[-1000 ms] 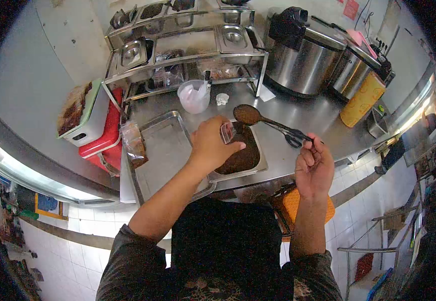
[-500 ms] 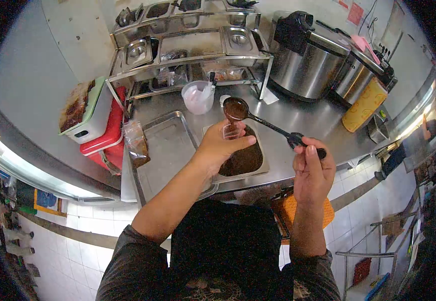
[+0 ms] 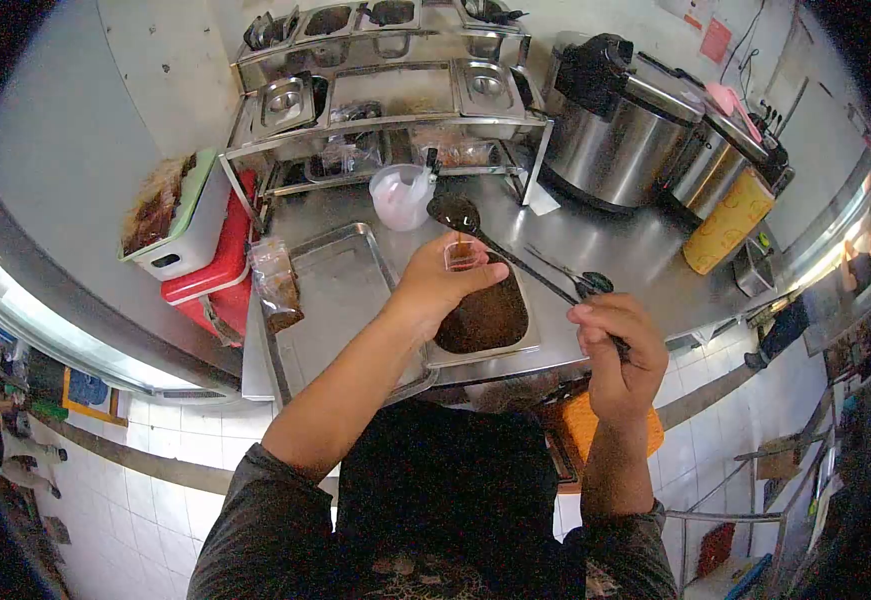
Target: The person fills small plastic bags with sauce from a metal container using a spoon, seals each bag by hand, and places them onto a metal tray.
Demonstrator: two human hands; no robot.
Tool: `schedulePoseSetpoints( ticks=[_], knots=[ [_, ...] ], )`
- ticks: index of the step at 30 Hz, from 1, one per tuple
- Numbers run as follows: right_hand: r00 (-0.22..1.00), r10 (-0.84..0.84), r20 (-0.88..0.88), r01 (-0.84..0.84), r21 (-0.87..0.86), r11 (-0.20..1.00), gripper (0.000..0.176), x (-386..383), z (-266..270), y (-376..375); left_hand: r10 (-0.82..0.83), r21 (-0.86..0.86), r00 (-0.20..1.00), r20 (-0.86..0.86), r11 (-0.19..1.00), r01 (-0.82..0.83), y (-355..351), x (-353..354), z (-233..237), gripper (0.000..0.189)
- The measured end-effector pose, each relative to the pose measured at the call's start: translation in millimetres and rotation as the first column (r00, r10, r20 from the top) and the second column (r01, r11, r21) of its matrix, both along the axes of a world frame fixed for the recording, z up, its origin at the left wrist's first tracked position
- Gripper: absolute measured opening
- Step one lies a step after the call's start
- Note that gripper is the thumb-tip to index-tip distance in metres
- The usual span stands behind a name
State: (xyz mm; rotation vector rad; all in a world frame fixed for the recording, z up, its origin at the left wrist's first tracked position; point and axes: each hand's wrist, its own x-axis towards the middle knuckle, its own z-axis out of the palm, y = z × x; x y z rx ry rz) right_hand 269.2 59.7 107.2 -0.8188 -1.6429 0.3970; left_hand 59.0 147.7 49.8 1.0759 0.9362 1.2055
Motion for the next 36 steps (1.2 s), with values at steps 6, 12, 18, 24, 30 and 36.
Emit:
schedulePoseSetpoints(
  ticks=[6, 12, 18, 24, 30, 36],
  knots=[
    [0.999, 0.015, 0.052, -0.017, 0.036, 0.999, 0.016, -3, -2, 0, 0.033, -0.008, 0.998, 0.055, 0.999, -0.033, 3, -6, -12, 0.04],
    [0.974, 0.026, -0.223, -0.068, -0.18, 0.981, 0.014, -7, -32, 1, 0.029, 0.046, 1.0, -0.008, 0.999, -0.028, 2, -9, -19, 0.037],
    [0.79, 0.037, -0.612, -0.27, -0.293, 0.917, 0.018, -10, -46, 8, 0.031, 0.001, 0.998, 0.055, 1.0, -0.031, -2, -9, -21, 0.035],
    [0.571, -0.031, -0.82, -0.364, -0.286, 0.886, 0.019, -9, -49, 13, -0.031, 0.027, 0.999, 0.028, 0.999, 0.03, -2, -10, -21, 0.031],
    [0.625, -0.098, -0.774, -0.33, -0.376, 0.866, 0.019, 19, -75, 10, -0.043, 0.021, 0.998, 0.053, 0.999, 0.042, -17, -25, -21, 0.029],
    [0.963, -0.228, 0.141, 0.261, -0.3, 0.918, 0.042, 14, -87, 7, -0.194, 0.027, 0.975, 0.108, 0.981, 0.192, -39, -33, -5, 0.063]
  ],
)
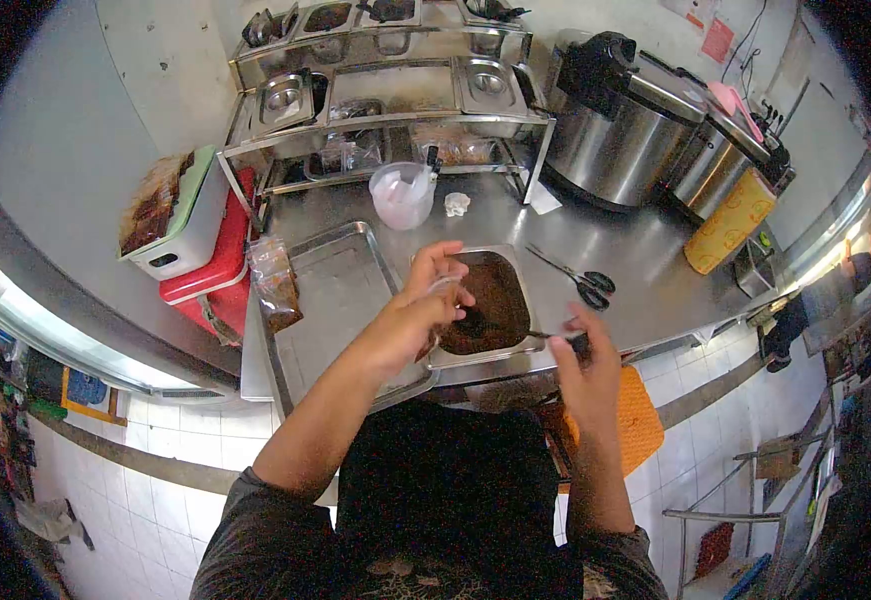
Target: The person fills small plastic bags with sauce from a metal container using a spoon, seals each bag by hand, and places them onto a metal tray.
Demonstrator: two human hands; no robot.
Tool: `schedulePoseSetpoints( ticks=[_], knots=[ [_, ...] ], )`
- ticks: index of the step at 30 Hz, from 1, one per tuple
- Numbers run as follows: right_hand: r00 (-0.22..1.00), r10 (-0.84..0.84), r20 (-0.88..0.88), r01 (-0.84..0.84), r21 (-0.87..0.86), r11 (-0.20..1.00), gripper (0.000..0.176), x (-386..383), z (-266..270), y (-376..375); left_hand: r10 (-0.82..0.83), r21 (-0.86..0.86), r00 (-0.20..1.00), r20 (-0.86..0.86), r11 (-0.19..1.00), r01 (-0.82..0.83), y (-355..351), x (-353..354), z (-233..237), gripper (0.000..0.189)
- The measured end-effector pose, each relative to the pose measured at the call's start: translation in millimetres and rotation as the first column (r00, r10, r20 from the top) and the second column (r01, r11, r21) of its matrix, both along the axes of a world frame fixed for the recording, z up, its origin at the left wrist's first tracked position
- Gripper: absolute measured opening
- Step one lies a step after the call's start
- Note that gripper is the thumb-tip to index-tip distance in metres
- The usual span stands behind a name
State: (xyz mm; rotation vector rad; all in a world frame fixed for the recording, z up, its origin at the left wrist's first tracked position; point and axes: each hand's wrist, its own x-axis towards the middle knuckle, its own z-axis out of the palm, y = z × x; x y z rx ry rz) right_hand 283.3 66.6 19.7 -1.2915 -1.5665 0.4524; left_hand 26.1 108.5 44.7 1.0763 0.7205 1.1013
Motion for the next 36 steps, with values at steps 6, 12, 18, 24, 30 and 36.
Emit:
schedulePoseSetpoints(
  ticks=[6, 12, 18, 24, 30, 36],
  knots=[
    [0.963, 0.267, 0.03, -0.268, 0.171, 0.948, 0.038, -40, 44, -19, -0.211, 0.248, 0.96, -0.186, 0.935, 0.254, -27, 14, 12, 0.067],
    [0.852, 0.412, -0.323, -0.423, 0.039, 0.905, 0.008, -54, 27, -19, -0.283, 0.185, 0.949, -0.141, 0.934, 0.306, -46, 20, 1, 0.027],
    [0.903, 0.301, -0.306, -0.308, 0.029, 0.951, 0.004, -52, 22, -22, 0.152, 0.37, 0.974, -0.17, 0.926, -0.08, -69, 23, -12, 0.009],
    [0.867, 0.255, -0.428, -0.303, -0.048, 0.952, 0.005, -62, 17, -29, 0.415, 0.549, 0.886, -0.208, 0.799, -0.246, -73, 15, -8, 0.009],
    [0.868, 0.236, -0.437, -0.284, -0.048, 0.958, 0.007, -64, 15, -33, 0.416, 0.44, 0.899, -0.14, 0.839, -0.32, -82, 17, -13, 0.008],
    [0.837, 0.339, -0.43, -0.381, -0.013, 0.924, 0.005, -72, 17, -33, 0.463, 0.502, 0.868, -0.181, 0.802, -0.323, -86, 10, -13, 0.009]
  ],
)
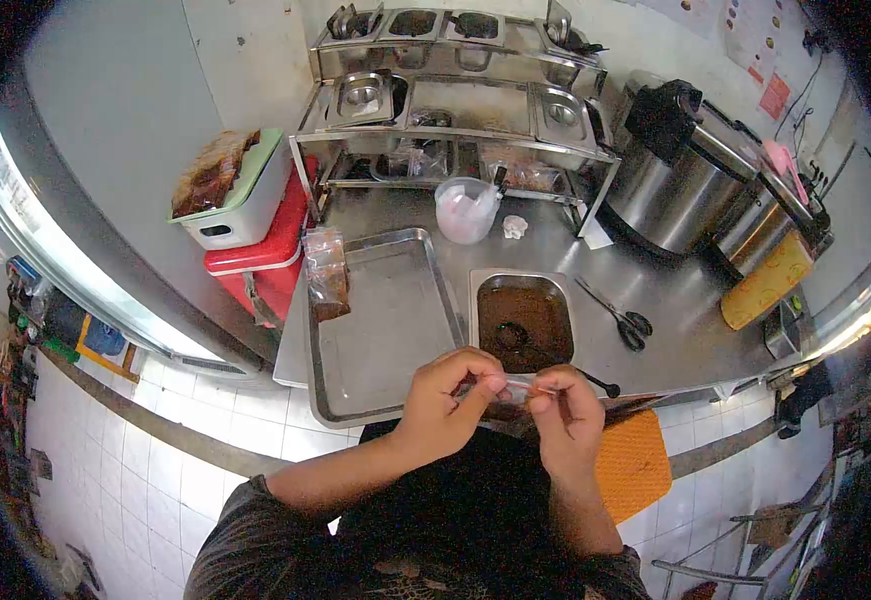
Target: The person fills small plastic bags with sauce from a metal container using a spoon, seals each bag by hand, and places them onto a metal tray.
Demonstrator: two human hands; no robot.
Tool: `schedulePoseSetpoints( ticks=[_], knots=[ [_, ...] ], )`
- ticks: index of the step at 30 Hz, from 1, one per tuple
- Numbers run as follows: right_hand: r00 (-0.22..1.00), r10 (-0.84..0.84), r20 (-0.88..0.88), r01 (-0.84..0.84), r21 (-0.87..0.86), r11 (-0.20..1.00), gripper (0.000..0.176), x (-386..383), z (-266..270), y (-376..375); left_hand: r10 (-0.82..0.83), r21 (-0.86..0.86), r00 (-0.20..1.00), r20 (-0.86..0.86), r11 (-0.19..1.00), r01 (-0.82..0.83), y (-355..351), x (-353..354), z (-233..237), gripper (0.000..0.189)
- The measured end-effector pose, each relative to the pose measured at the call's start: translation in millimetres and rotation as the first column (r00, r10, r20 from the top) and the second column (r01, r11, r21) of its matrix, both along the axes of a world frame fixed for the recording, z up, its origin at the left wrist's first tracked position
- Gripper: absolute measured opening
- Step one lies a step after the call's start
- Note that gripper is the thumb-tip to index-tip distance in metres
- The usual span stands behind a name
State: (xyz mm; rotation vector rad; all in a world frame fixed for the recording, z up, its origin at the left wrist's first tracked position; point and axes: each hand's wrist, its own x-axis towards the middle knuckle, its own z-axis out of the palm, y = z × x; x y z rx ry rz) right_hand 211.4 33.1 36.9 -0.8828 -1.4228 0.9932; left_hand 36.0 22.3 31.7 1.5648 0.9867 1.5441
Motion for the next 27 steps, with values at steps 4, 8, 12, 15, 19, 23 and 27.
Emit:
schedulePoseSetpoints(
  ticks=[4, 8, 12, 15, 19, 23, 27],
  knots=[
    [0.988, -0.013, 0.154, -0.013, 0.17, 0.985, 0.005, 2, -4, 4, -0.052, 0.08, 0.994, -0.095, 0.995, 0.059, 1, 2, 1, 0.009],
    [0.981, 0.01, 0.192, -0.039, 0.148, 0.988, 0.006, 0, -8, 3, -0.063, 0.081, 0.979, -0.192, 0.994, 0.08, -1, -4, 2, 0.009],
    [0.978, 0.048, 0.204, -0.082, 0.164, 0.983, 0.006, -6, 0, 5, -0.003, 0.073, 0.977, -0.212, 0.997, 0.019, -3, -11, 14, 0.005],
    [0.966, 0.064, 0.251, -0.113, 0.186, 0.976, 0.009, -9, -1, 6, -0.02, 0.085, 0.972, -0.236, 0.996, 0.041, -4, -15, 17, 0.004],
    [0.961, 0.095, 0.26, -0.149, 0.197, 0.969, 0.021, -24, -4, 8, 0.058, 0.126, 0.936, -0.346, 0.992, -0.014, -7, -36, 19, 0.004],
    [0.98, 0.061, 0.189, -0.099, 0.203, 0.974, 0.034, -17, 6, 5, 0.172, 0.071, 0.898, -0.405, 0.985, -0.156, 3, -86, 3, 0.004],
    [0.993, 0.026, 0.118, -0.055, 0.243, 0.969, 0.029, 18, 0, 2, 0.256, -0.304, 0.871, -0.42, 0.865, -0.4, 16, -142, -8, 0.01]
  ],
)
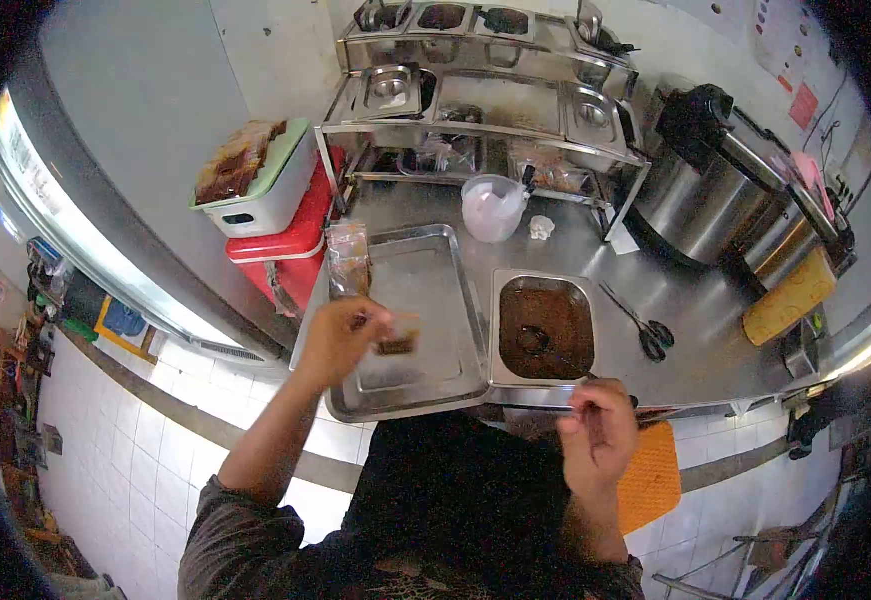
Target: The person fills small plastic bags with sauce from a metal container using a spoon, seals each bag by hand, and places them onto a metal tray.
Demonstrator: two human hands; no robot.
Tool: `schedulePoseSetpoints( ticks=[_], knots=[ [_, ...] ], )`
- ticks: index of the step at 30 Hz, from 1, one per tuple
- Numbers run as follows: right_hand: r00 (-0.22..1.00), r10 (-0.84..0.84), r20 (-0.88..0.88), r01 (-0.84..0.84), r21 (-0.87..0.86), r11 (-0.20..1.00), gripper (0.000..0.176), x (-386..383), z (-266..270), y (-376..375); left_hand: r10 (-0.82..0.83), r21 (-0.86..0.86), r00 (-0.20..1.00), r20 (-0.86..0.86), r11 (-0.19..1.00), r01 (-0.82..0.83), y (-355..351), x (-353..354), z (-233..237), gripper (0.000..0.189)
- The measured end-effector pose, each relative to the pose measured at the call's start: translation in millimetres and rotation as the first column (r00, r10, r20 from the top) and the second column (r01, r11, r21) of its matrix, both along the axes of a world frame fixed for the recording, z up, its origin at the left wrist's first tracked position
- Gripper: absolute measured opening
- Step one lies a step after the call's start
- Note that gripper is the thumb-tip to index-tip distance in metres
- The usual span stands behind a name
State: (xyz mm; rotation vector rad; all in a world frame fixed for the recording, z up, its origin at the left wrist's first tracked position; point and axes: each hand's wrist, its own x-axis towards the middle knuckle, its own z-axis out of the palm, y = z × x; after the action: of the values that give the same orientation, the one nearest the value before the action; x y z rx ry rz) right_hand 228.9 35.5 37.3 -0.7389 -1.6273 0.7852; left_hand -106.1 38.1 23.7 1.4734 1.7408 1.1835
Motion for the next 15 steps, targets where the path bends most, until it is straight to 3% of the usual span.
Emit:
schedulePoseSetpoints(
  ticks=[3, 5, 6, 7, 9, 11, 15],
  knots=[
    [0.989, -0.144, -0.046, 0.144, -0.002, 0.99, 0.024, 30, -6, -1, 0.163, -0.141, 0.949, -0.27, 0.968, -0.207, 28, -45, -24, 0.016],
    [0.968, -0.246, -0.05, 0.245, -0.025, 0.969, 0.021, 44, -1, -4, 0.276, 0.143, 0.806, -0.523, 0.961, -0.236, 59, -102, -80, 0.025],
    [0.954, -0.297, -0.052, 0.295, -0.034, 0.955, 0.019, 50, 3, -7, 0.352, 0.288, 0.707, -0.613, 0.933, -0.215, 71, -101, -71, 0.031],
    [0.953, -0.295, -0.067, 0.292, -0.042, 0.955, 0.011, 56, 7, -10, 0.396, 0.347, 0.691, -0.605, 0.912, -0.219, 84, -95, -64, 0.033],
    [0.921, -0.383, -0.07, 0.374, -0.116, 0.92, 0.01, 65, 5, -17, 0.483, 0.456, 0.66, -0.576, 0.859, -0.231, 117, -66, -45, 0.04],
    [0.895, -0.44, -0.07, 0.423, -0.178, 0.889, 0.01, 69, 6, -24, 0.347, 0.52, 0.721, -0.599, 0.854, 0.02, 157, -28, -33, 0.04],
    [0.878, -0.479, -0.009, 0.465, -0.232, 0.855, 0.01, 77, 3, -36, 0.103, 0.275, 0.803, -0.587, 0.958, 0.078, 228, 60, -19, 0.04]
  ],
)
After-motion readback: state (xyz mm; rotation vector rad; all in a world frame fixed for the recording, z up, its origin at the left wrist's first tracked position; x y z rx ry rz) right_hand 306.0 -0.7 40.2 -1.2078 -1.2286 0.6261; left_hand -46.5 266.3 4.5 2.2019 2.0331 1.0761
